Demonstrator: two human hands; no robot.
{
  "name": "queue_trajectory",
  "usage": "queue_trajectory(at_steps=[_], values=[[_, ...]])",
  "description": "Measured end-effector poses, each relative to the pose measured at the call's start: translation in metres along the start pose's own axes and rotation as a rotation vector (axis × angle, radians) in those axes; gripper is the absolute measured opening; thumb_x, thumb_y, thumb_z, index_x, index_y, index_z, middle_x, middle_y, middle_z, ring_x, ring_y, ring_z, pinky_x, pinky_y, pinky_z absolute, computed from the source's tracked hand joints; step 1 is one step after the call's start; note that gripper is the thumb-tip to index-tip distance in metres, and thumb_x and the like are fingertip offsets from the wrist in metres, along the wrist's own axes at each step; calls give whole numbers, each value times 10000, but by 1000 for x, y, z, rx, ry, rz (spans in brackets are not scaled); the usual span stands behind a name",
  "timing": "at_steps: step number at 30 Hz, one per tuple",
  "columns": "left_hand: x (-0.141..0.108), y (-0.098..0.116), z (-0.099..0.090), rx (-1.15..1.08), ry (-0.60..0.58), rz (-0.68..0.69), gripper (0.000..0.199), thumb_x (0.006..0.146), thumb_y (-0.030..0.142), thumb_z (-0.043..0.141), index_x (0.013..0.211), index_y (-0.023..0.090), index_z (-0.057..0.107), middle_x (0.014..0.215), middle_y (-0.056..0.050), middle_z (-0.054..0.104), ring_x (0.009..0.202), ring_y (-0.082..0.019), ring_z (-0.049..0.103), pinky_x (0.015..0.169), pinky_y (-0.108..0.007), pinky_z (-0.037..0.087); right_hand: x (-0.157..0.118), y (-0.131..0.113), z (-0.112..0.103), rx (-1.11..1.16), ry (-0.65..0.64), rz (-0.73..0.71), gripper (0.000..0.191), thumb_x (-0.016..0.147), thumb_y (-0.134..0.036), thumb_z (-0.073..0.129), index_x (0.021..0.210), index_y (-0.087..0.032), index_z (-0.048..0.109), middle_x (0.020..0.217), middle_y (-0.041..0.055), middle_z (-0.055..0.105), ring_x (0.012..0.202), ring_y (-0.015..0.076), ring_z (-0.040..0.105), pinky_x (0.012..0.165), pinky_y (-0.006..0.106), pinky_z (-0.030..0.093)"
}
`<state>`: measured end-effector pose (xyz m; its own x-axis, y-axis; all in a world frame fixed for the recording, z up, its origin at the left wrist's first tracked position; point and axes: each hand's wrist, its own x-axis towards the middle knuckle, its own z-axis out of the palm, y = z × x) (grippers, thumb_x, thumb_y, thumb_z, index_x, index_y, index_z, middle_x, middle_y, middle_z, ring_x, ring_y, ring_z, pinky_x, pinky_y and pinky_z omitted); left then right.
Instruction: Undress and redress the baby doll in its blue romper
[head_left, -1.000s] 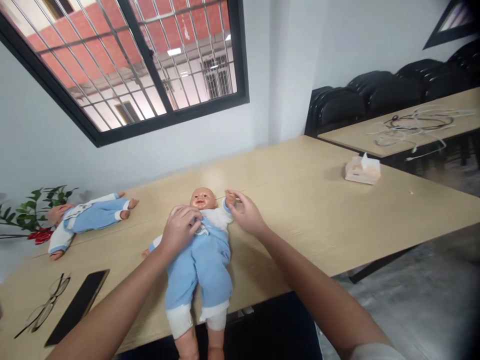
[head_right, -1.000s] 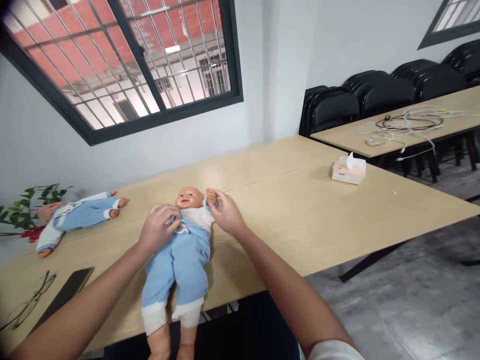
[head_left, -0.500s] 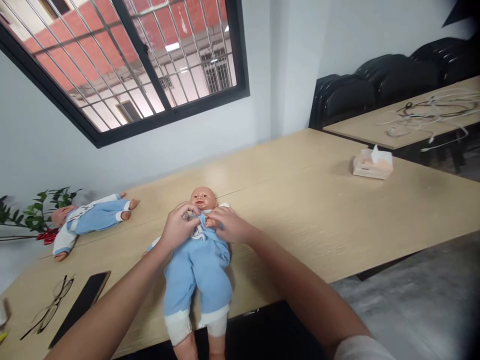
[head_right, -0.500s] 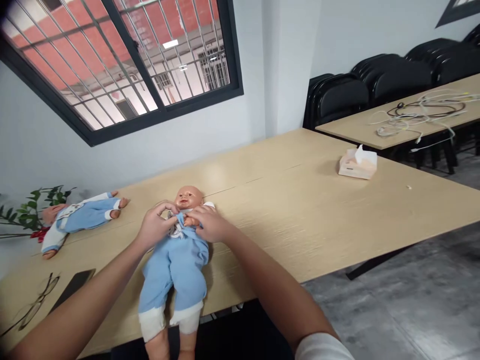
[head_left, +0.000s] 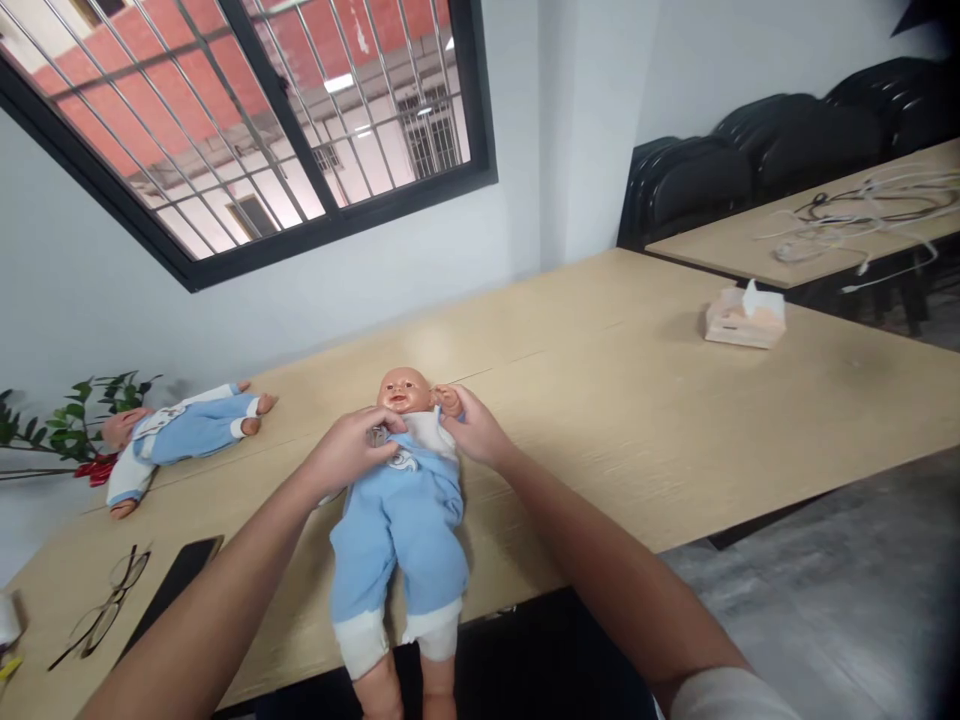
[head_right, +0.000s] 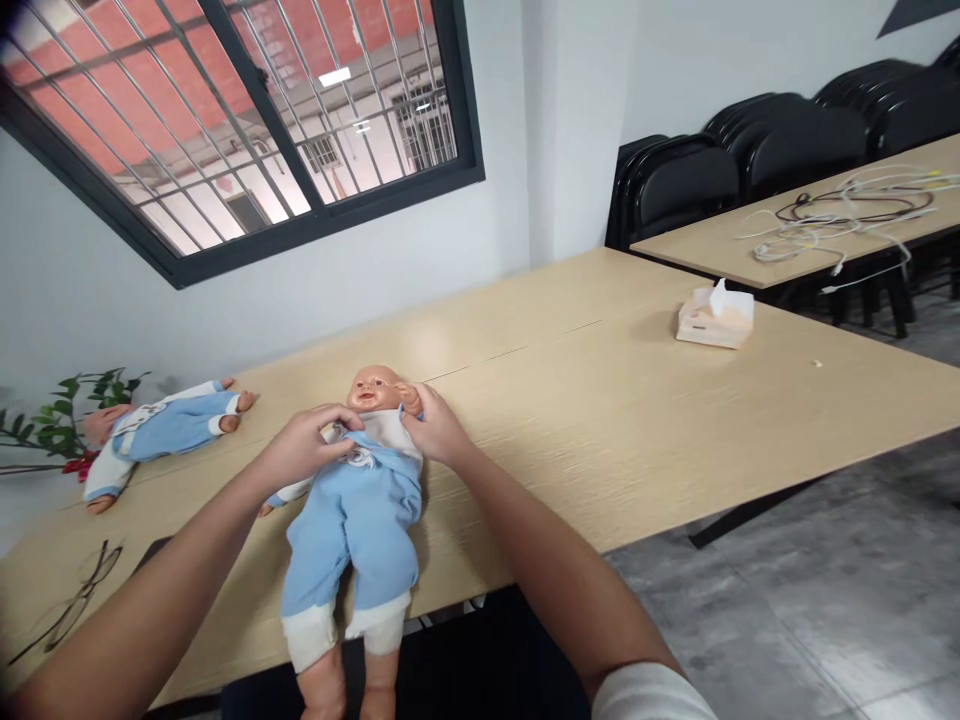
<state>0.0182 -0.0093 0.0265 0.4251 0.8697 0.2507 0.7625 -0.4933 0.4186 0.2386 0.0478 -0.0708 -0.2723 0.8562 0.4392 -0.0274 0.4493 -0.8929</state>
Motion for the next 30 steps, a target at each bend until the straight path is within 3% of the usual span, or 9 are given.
queue_trajectory(at_steps=[4,9,14,18,21,24,28,30], values=[[-3,-2,-12,10,-102,1,173,834,287,669,994,255,725,1015,-18,778,945,-223,721,859,-318,552,1,-1,0,48,85,3,389,843,-171,578,1229,-211,590,1226,73,682,1166,216,636,1036,376,493],[-6,1,-16,50,-88,45,234,848,267,659,1080,245,686,1042,-32,747,956,-219,701,856,-320,544,0,1,-4,-75,116,-90,405,892,-208,572,1298,-212,574,1261,93,651,1205,238,596,1077,413,456],[-8,12,-6,139,-50,130,244,795,97,558,978,238,634,951,-18,704,885,-201,668,819,-316,507,-10,-3,4,-484,-76,-233,545,946,-250,584,1485,-266,508,1311,110,601,1221,289,503,1081,467,392],[-7,15,-1,172,-9,215,212,830,80,553,961,231,625,965,-29,703,906,-202,667,846,-328,496,-16,-6,17,-617,-198,-282,485,942,-203,567,1420,-279,593,1206,111,605,1161,293,492,1038,467,387],[-4,9,1,199,11,257,189,865,106,566,981,233,643,1025,-39,714,967,-208,674,884,-336,497,-14,-4,17,-521,-316,-352,349,905,-166,596,1222,-261,704,1226,97,619,1192,281,499,1069,461,374],[0,-2,3,252,17,283,160,895,127,564,973,233,655,1011,-42,722,972,-212,680,882,-344,493,-11,-2,12,-325,-348,-342,301,842,-125,635,1104,-242,725,1234,80,647,1213,263,532,1099,456,379],[2,-13,9,340,57,274,80,938,193,583,949,237,649,998,-45,731,990,-230,673,919,-389,474,-8,-6,10,-33,-337,-202,139,932,-231,589,993,-219,713,1055,53,711,1073,211,622,1040,404,451],[-1,-12,12,351,110,271,62,944,213,585,950,235,642,1019,-55,728,1010,-241,658,931,-405,473,-8,-9,12,100,-311,-88,189,966,-350,583,918,-203,692,956,43,707,971,198,637,955,369,493]])
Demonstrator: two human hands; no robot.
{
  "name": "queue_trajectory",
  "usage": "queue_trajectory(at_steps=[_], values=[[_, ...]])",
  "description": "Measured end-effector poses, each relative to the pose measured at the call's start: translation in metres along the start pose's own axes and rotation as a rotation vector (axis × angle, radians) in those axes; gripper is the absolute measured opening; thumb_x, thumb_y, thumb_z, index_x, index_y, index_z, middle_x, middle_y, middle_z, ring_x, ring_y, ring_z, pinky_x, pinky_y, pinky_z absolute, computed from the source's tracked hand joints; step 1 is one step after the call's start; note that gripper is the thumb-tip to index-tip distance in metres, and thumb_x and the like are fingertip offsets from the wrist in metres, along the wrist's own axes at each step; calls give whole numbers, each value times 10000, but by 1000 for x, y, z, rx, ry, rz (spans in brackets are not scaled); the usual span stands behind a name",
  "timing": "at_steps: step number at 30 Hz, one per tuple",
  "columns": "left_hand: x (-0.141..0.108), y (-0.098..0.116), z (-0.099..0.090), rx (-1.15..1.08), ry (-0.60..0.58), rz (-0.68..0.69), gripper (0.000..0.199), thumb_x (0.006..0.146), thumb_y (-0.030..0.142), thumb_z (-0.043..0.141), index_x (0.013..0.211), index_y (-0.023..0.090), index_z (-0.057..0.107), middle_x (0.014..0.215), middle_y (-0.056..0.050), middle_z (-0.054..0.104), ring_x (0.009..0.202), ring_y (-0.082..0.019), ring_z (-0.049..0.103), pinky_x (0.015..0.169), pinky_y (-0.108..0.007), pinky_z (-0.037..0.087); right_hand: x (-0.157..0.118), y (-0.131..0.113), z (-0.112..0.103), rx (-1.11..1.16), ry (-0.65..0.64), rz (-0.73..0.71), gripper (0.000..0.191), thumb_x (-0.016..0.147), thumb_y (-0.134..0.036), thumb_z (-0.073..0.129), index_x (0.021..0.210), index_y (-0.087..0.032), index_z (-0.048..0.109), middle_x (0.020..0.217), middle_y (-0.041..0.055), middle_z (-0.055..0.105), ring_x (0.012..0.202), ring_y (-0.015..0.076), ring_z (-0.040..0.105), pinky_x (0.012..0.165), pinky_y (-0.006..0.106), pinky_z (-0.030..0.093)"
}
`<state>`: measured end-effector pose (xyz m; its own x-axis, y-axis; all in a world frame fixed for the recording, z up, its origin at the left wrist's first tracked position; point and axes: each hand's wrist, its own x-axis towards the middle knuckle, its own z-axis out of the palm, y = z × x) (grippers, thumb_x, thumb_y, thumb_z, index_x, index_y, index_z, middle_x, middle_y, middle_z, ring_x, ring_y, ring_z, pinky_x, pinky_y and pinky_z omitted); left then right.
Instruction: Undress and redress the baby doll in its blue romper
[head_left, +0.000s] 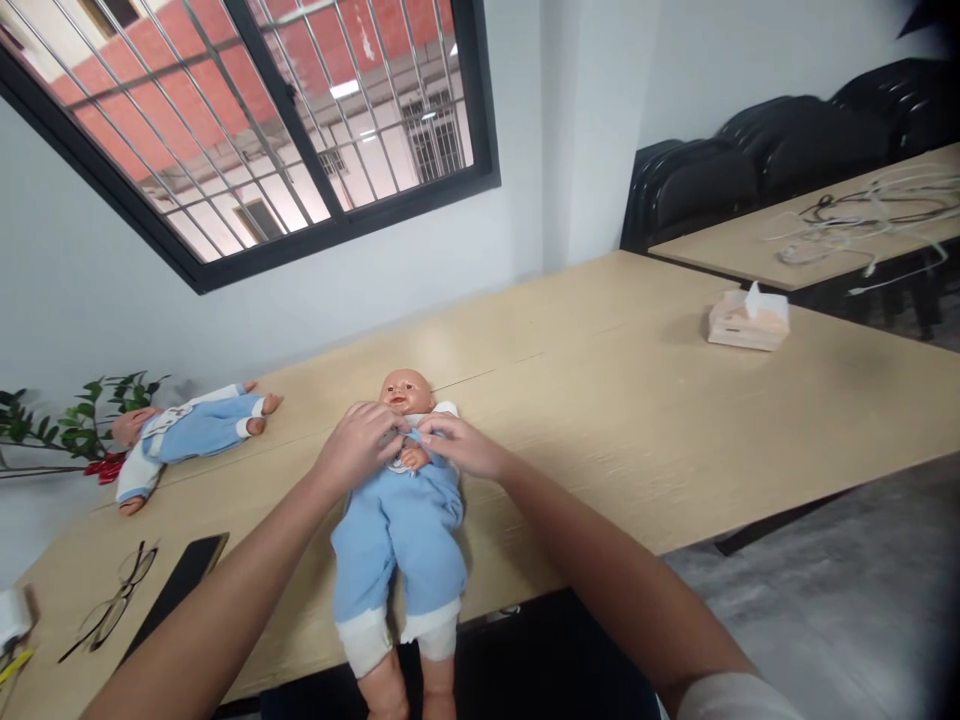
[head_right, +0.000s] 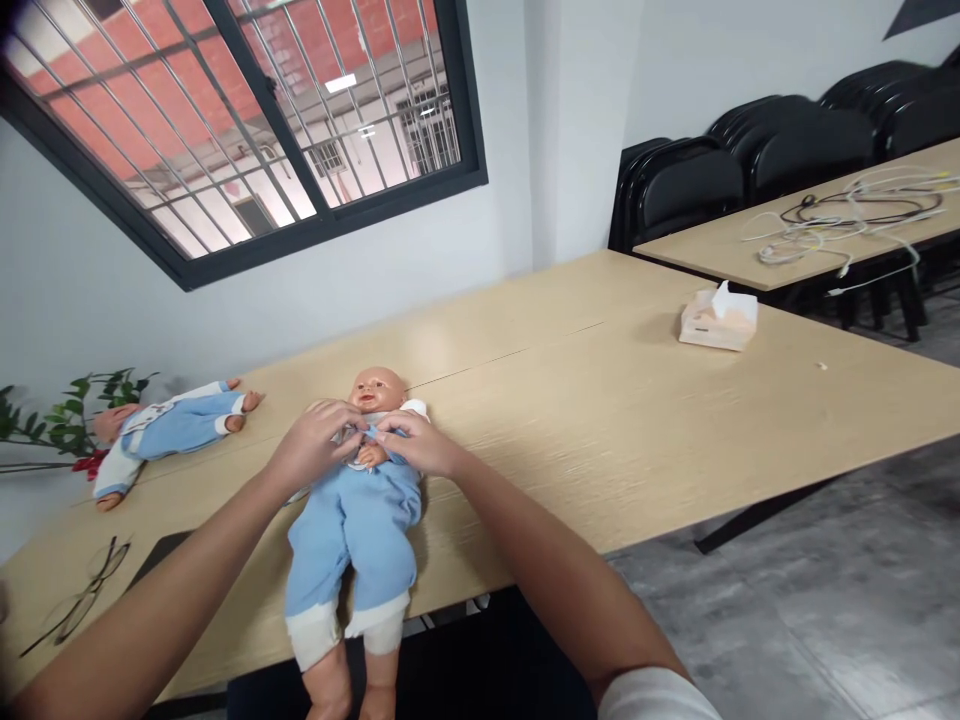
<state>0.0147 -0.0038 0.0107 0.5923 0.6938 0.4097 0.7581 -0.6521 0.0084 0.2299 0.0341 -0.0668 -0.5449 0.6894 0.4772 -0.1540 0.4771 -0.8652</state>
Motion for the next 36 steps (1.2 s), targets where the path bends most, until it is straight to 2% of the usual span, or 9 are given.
queue_trajectory(at_steps=[3,8,11,14,17,23,28,32,36], values=[[-7,11,1,-22,69,13,76,919,210,585,981,231,624,1083,-81,711,1059,-259,630,949,-424,475,0,-3,2,186,84,108,294,936,-478,627,873,-192,659,896,31,683,907,191,635,891,346,511],[-14,32,8,-36,-70,71,342,906,309,653,1237,243,596,1221,-85,695,1135,-277,616,987,-441,460,-1,-11,-2,258,114,148,293,908,-477,660,862,-187,656,875,16,663,879,174,625,865,323,514],[-16,39,16,-1,-74,-1,273,958,356,622,1208,248,621,1127,-77,719,1051,-274,638,919,-432,468,-2,-18,-9,81,73,143,216,911,-399,643,854,-192,669,848,9,662,846,172,618,802,302,508],[-19,41,21,-15,-24,-67,230,967,368,625,1159,242,633,1070,-75,726,1018,-272,647,897,-426,467,-4,-23,-18,-280,83,71,72,851,-227,672,908,-199,707,841,9,672,847,179,603,817,307,473],[-21,40,21,-34,2,-95,250,958,384,649,1162,241,632,1063,-72,729,1025,-277,645,900,-428,468,-9,-25,-26,-538,20,32,253,769,-125,712,1007,-212,704,785,-14,649,772,168,570,754,281,416],[-22,42,18,-42,11,-112,251,959,362,639,1176,236,637,1090,-70,733,1008,-273,635,887,-426,488,-19,-27,-36,-742,-74,201,277,797,-170,680,1059,-240,620,800,-19,664,658,162,526,615,272,296],[-20,46,20,-51,-7,-66,377,939,310,635,1305,221,615,1157,-98,706,1061,-286,612,915,-438,504,-15,-13,-35,-887,75,300,128,836,-172,616,950,-230,630,899,46,691,732,198,569,653,297,334],[-15,49,22,-38,-35,-73,399,909,299,649,1304,241,628,1109,-93,682,1035,-293,597,919,-446,505,-8,3,-32,-763,205,229,159,854,-146,576,981,-211,646,965,58,682,808,197,587,715,301,400],[-14,51,23,-29,-48,-95,421,892,293,661,1307,234,616,1112,-94,677,1060,-303,594,946,-453,494,-6,7,-37,-355,83,86,136,848,-182,609,965,-189,678,902,19,651,759,151,560,711,277,441]])
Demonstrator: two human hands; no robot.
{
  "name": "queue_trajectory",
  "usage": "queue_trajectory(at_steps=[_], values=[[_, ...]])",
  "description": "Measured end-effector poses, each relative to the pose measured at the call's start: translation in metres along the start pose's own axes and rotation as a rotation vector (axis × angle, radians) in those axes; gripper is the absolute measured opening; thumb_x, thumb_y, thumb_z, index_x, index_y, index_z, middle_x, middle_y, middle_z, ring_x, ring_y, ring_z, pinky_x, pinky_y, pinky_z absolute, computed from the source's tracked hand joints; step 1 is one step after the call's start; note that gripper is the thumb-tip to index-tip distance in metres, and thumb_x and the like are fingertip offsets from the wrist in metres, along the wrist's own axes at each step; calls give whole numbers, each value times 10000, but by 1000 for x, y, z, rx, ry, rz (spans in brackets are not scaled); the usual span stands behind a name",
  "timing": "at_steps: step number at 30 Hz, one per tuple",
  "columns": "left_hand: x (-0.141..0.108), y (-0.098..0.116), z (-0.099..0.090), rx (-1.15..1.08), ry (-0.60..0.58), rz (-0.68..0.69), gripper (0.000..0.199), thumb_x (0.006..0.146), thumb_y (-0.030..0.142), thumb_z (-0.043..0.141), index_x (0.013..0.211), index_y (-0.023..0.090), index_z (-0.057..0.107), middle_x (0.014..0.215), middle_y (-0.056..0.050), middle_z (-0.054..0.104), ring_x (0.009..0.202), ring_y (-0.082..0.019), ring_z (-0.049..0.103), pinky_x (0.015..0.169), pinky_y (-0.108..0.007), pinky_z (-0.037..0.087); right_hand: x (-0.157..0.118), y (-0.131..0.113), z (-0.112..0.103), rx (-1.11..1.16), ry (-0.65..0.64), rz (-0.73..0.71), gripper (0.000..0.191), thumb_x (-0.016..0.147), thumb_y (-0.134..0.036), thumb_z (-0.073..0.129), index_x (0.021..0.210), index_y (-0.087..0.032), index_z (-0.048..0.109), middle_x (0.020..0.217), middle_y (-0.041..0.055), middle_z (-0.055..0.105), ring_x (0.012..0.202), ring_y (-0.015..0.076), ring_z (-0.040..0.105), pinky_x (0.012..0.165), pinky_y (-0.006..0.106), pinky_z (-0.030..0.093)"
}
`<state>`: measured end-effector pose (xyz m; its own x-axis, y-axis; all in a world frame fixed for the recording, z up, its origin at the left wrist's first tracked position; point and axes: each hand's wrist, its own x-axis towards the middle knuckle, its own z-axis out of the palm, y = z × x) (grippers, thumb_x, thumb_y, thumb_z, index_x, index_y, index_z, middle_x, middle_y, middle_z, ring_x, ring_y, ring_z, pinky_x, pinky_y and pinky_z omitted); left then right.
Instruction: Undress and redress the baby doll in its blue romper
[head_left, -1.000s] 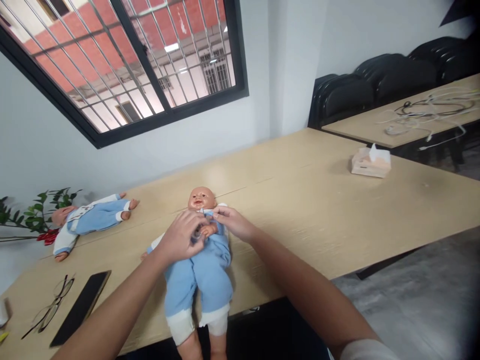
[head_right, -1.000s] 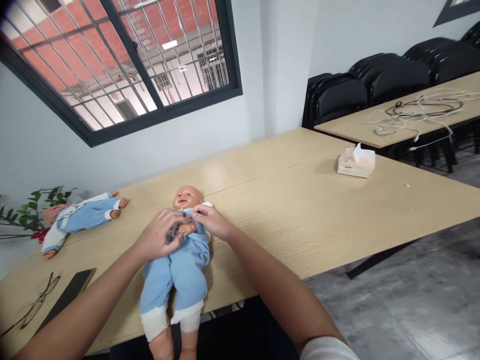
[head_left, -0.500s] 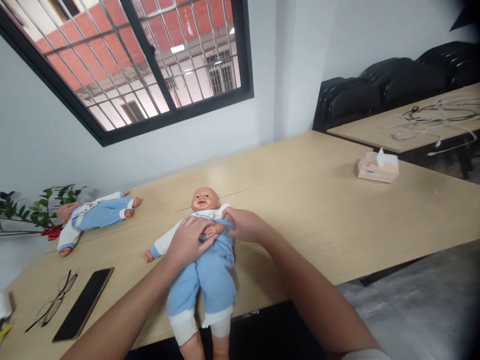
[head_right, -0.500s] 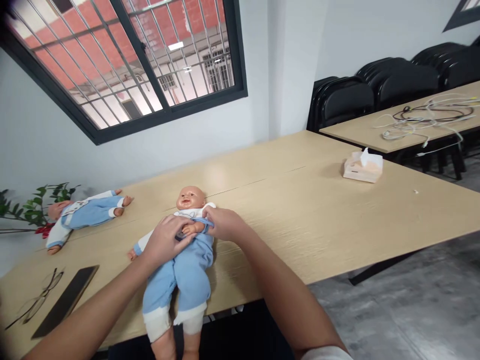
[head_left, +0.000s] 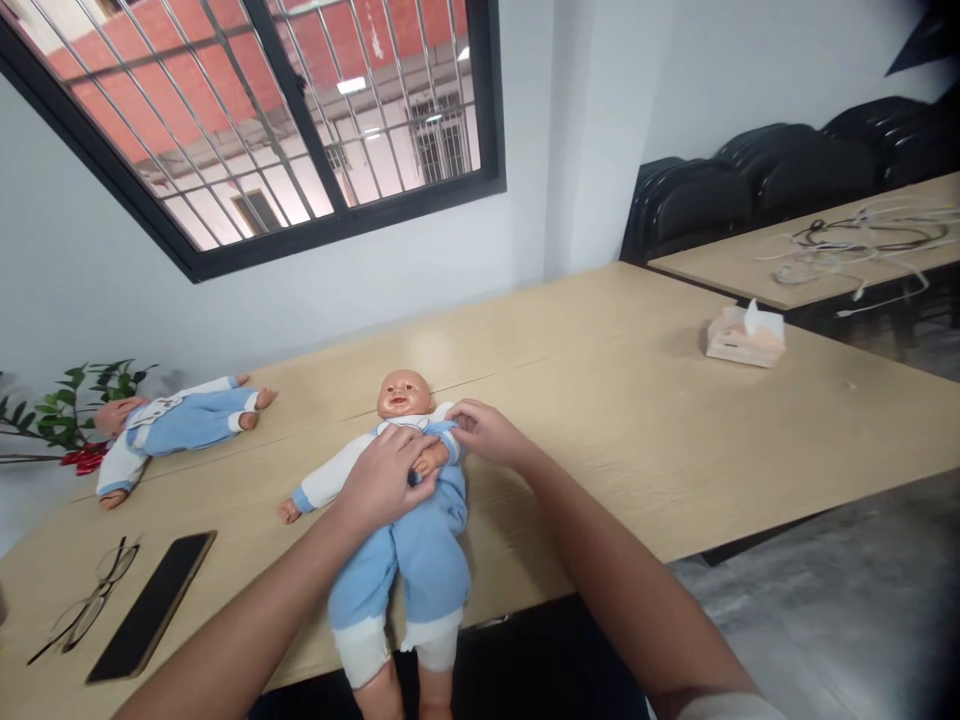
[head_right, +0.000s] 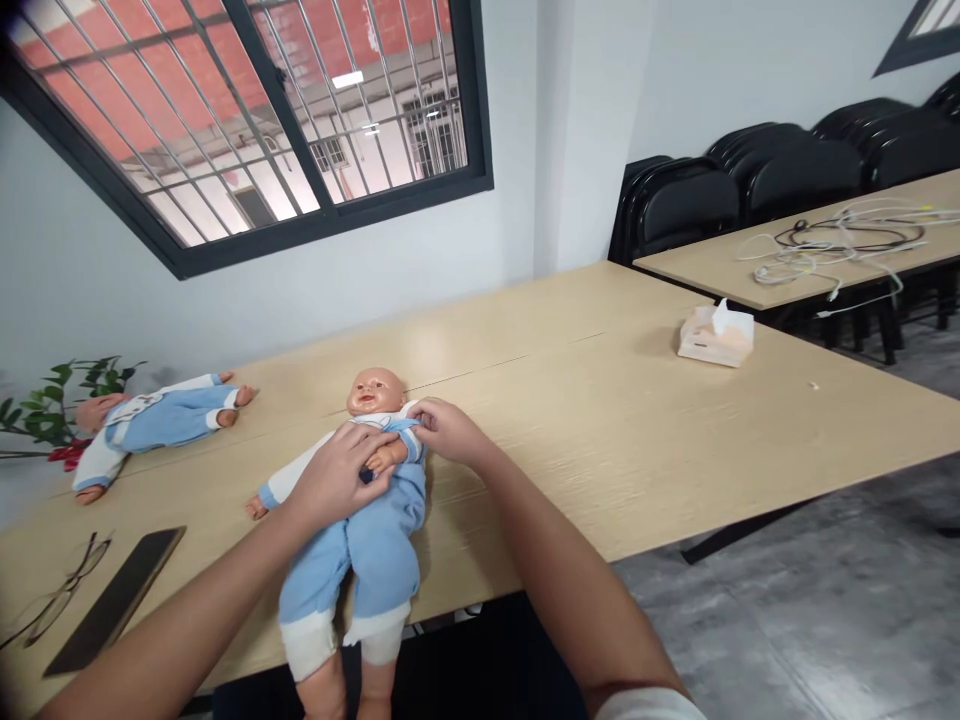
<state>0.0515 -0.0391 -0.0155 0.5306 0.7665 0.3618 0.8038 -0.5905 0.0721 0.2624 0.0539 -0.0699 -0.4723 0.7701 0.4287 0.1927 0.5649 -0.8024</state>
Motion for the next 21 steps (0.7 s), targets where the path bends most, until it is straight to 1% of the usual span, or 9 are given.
queue_trajectory(at_steps=[2,5,8,10,12,14,16,19,21], values=[[0,1,0,-3,-2,-14,454,898,293,652,1341,218,586,1139,-98,677,1082,-302,594,964,-456,491,0,-1,-2,156,-27,1,145,860,-252,642,979,-184,688,856,3,633,718,137,541,670,264,437],[-1,1,-1,1,-11,-46,475,906,287,635,1366,199,554,1160,-98,676,1099,-298,591,972,-456,491,-1,-3,-1,297,-55,51,229,856,-376,706,978,-183,696,778,-14,611,679,131,528,631,258,423],[-1,2,-2,14,-29,-41,396,904,293,638,1287,200,599,1113,-89,677,1065,-290,595,956,-450,497,0,-3,3,417,-54,115,284,843,-441,734,958,-183,698,828,10,664,744,150,582,693,278,460],[-1,2,-2,25,-37,-7,343,894,285,647,1227,203,624,1074,-84,679,1027,-283,599,936,-444,503,1,-2,3,479,-39,164,281,840,-448,733,926,-182,702,871,24,695,804,168,614,758,300,482],[-1,3,-1,36,-32,34,330,881,254,651,1206,204,628,1053,-82,684,1005,-278,604,922,-440,507,1,0,2,518,-36,217,269,831,-442,736,884,-180,704,860,23,701,821,175,622,791,312,484],[-3,5,0,45,-18,67,344,866,219,650,1209,200,625,1052,-86,689,1004,-278,610,916,-439,510,1,1,-1,543,-56,260,262,823,-431,740,866,-175,706,844,21,698,815,174,622,796,312,478],[-4,6,0,56,-3,89,357,859,201,649,1215,197,623,1061,-93,694,1010,-281,616,915,-444,514,0,0,-4,549,-102,271,266,820,-422,747,895,-170,714,865,27,704,823,173,625,801,311,473],[-7,7,1,77,11,113,367,866,204,645,1231,189,619,1077,-106,696,1003,-288,621,903,-457,521,-1,-6,-2,490,-147,223,270,843,-415,726,944,-165,711,899,37,706,835,177,627,792,310,474],[-8,7,2,90,13,128,367,876,218,643,1241,182,618,1080,-114,697,1006,-295,622,893,-464,525,-2,-9,3,349,-116,171,197,868,-361,686,930,-173,693,860,24,683,801,170,610,751,298,467]])
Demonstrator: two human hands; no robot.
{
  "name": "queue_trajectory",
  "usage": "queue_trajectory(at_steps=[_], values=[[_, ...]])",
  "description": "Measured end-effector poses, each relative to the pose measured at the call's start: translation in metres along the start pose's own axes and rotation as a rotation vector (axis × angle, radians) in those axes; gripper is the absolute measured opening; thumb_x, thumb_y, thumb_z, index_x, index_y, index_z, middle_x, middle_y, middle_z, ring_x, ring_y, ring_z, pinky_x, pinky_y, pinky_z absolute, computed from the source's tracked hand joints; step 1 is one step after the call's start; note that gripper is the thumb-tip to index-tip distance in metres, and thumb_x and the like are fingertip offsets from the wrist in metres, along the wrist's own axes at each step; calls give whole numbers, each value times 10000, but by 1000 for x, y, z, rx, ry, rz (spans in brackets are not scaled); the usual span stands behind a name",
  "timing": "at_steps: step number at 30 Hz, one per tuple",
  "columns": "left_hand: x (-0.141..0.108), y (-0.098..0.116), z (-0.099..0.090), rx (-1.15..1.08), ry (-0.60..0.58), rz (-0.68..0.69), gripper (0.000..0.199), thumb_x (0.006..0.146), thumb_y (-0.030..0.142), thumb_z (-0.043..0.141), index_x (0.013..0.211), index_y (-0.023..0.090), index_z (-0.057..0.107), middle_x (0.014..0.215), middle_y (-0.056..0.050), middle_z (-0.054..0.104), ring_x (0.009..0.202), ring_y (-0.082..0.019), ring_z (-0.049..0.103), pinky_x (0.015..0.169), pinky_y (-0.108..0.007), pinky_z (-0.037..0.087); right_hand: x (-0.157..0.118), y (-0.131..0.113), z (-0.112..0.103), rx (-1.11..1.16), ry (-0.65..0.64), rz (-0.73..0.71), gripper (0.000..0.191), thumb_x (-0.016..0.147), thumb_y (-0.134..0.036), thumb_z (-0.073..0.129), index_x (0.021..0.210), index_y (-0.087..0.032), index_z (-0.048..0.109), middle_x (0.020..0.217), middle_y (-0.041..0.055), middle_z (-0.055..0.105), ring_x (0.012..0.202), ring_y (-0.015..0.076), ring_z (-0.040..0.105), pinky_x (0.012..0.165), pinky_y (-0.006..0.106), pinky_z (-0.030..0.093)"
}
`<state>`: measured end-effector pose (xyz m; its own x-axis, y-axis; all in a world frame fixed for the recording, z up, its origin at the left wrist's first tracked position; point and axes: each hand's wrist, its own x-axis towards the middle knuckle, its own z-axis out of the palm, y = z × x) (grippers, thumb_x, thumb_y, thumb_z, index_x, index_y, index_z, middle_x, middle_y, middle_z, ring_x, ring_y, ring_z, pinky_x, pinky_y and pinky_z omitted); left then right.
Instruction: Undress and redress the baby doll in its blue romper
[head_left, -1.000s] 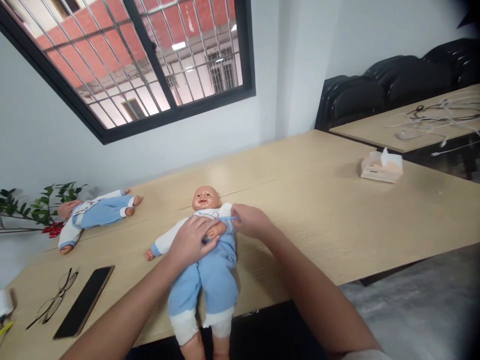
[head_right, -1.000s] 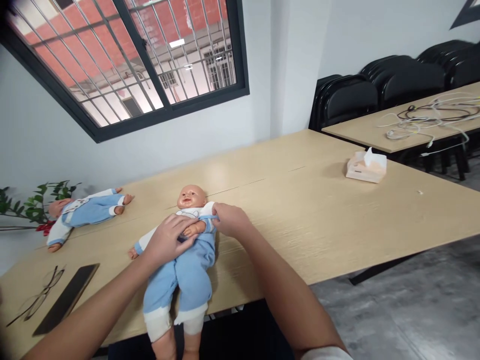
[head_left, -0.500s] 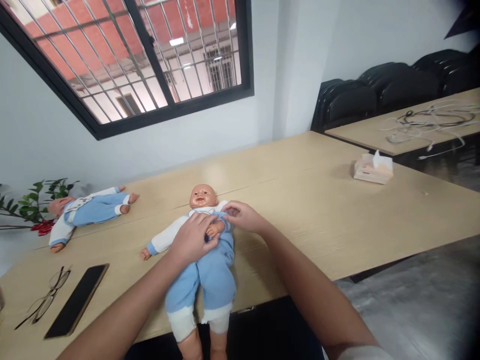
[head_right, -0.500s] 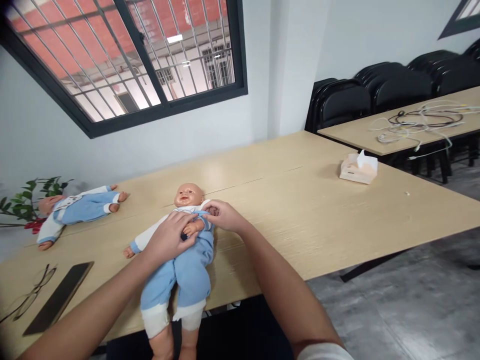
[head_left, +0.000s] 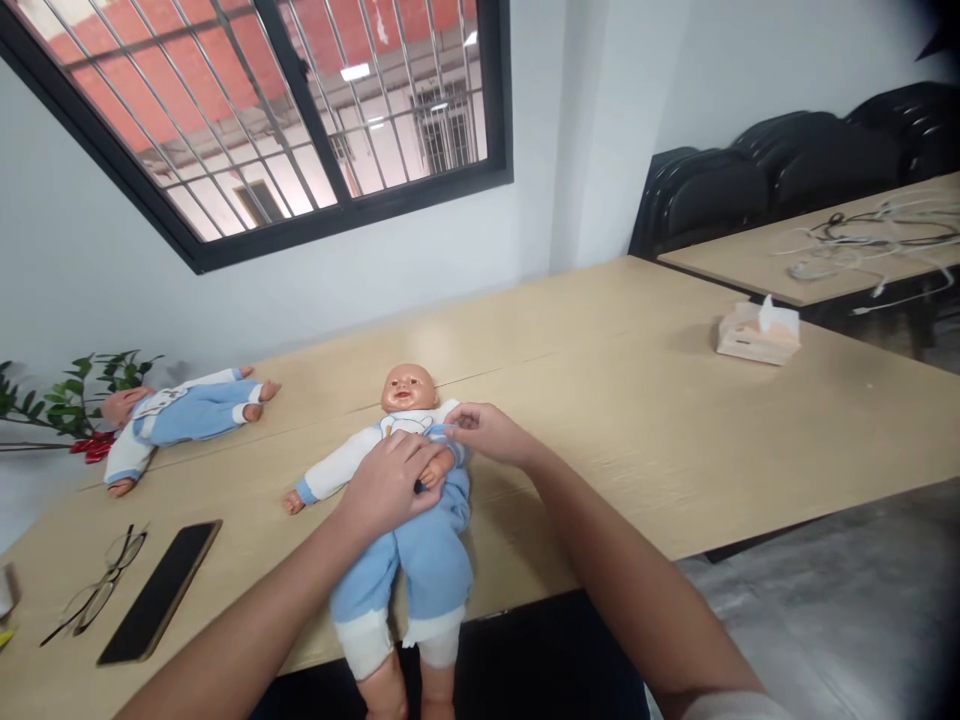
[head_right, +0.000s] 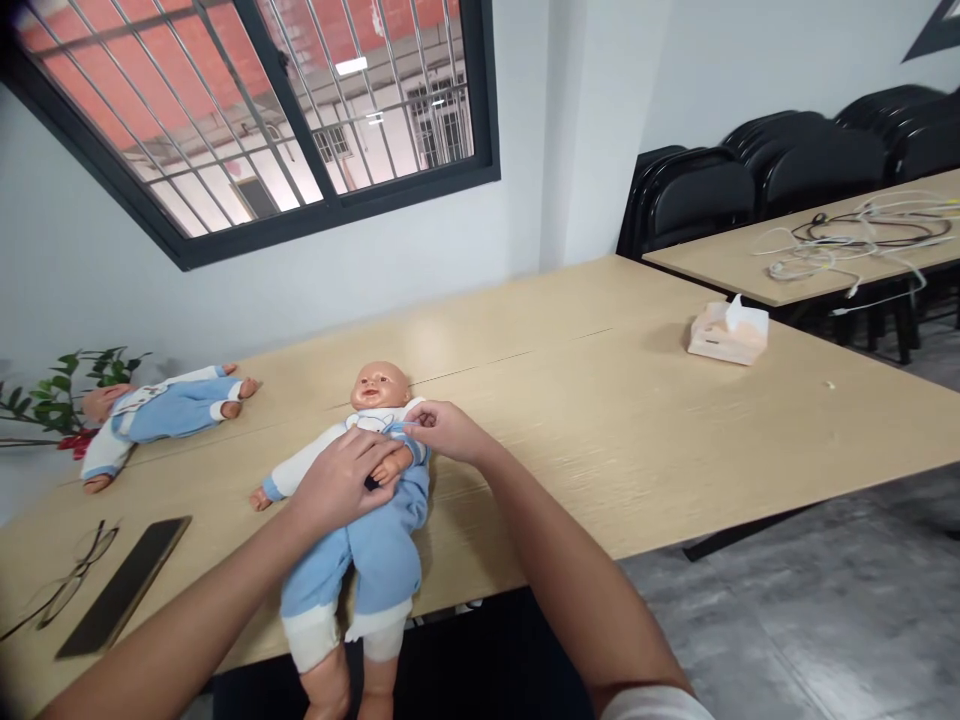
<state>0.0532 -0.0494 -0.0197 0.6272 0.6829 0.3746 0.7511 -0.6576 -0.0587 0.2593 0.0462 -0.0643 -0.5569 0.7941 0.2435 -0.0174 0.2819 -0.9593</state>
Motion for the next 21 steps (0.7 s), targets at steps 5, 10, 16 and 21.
queue_trajectory(at_steps=[5,10,16,21], values=[[0,1,0,7,9,1,348,870,213,643,1217,180,626,1061,-110,702,983,-286,628,874,-453,529,1,-2,10,-736,282,-254,117,834,-108,613,902,-193,654,908,52,654,878,201,563,797,316,432],[4,2,-3,17,63,-32,299,848,199,637,1147,182,643,997,-90,703,924,-270,620,856,-436,522,5,3,12,-1034,425,-297,115,920,-130,504,915,-191,601,962,110,641,942,256,530,834,376,409],[5,2,-5,59,54,-66,263,822,194,651,1084,188,660,955,-84,690,919,-283,602,827,-425,514,3,4,-9,-154,101,64,135,891,-292,589,881,-226,472,750,-28,516,691,156,483,645,275,393],[2,-4,-7,74,36,-84,265,846,216,642,1109,189,658,973,-90,689,937,-286,599,838,-429,507,-8,-9,-32,112,-247,167,396,923,-558,595,789,-191,529,654,-42,476,593,113,423,578,255,356]])
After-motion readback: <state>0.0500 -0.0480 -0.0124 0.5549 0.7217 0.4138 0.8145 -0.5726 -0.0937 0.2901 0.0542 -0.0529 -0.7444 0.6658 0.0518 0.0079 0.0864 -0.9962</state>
